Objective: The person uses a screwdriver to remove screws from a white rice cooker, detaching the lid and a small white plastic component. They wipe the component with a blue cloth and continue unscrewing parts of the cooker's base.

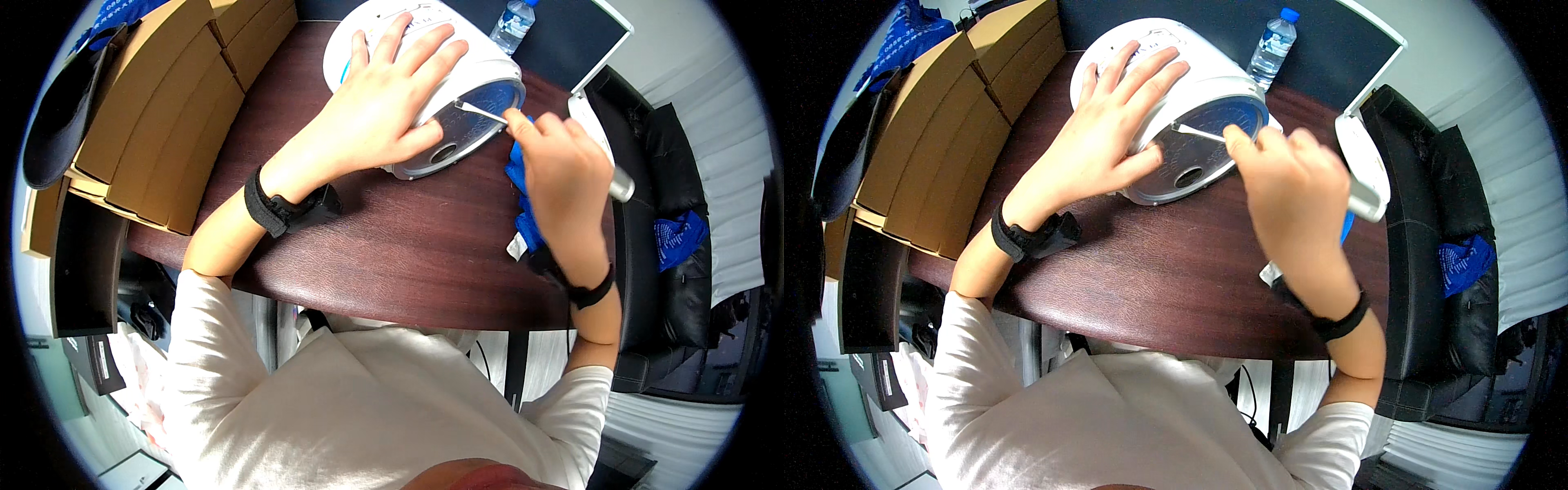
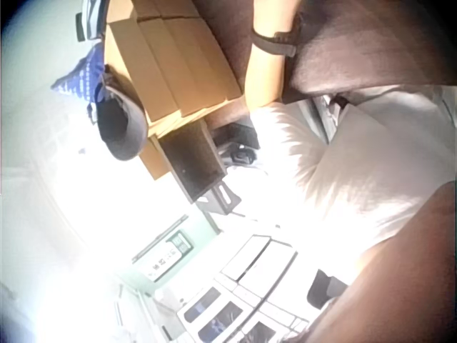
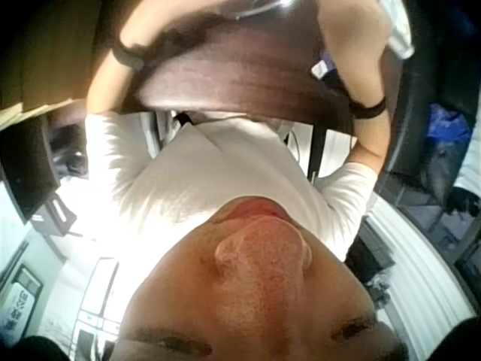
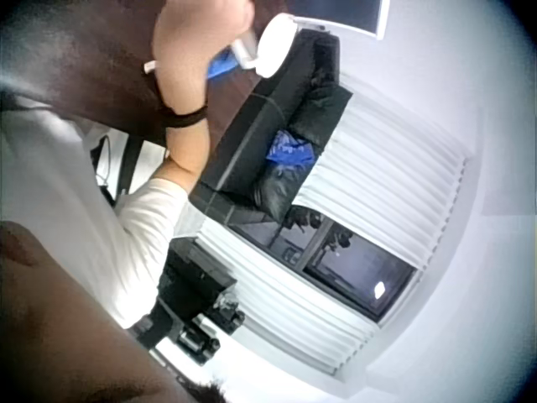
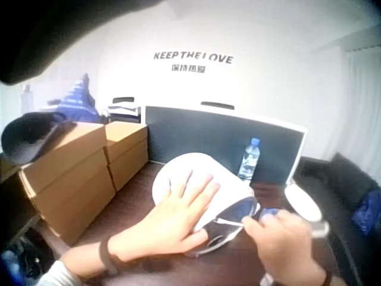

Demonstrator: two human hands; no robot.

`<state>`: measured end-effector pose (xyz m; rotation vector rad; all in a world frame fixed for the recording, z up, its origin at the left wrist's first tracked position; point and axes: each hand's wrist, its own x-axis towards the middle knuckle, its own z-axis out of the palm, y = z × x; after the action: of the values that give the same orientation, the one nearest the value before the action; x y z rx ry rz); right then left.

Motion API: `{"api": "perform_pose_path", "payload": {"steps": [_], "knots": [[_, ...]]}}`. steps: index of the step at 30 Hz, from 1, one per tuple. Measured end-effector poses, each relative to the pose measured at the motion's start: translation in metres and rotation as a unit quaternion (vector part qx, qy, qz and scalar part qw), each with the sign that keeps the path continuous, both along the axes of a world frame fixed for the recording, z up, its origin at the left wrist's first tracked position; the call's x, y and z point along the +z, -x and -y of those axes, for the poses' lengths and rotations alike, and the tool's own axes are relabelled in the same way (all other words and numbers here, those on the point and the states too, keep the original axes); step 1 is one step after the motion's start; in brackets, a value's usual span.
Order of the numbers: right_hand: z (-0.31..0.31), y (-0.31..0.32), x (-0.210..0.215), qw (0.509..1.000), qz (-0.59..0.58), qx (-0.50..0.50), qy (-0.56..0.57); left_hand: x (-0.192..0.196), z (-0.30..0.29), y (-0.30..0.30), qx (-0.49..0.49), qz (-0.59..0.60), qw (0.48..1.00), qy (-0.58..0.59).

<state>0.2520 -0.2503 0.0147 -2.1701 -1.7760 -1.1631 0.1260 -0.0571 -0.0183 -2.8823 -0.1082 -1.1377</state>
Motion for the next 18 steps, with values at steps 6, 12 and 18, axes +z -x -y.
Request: {"api": "perform_pose_path", "payload": {"steps": [6, 12, 18], "knots": [[-0.001, -0.027, 0.019, 0.990, 0.043, 0.133, -0.023, 0.000, 0.001, 0.000, 0.000, -0.004, 1.000, 0.001], [0.012, 0.002, -0.019, 0.714, -0.693, 0.100, -0.021, 0.005, 0.006, -0.002, -0.017, -0.002, 1.000, 0.012], [0.000, 0.015, -0.037, 0.684, -0.719, 0.118, -0.016, 0.004, 0.005, -0.001, -0.009, -0.004, 1.000, 0.008]]}}
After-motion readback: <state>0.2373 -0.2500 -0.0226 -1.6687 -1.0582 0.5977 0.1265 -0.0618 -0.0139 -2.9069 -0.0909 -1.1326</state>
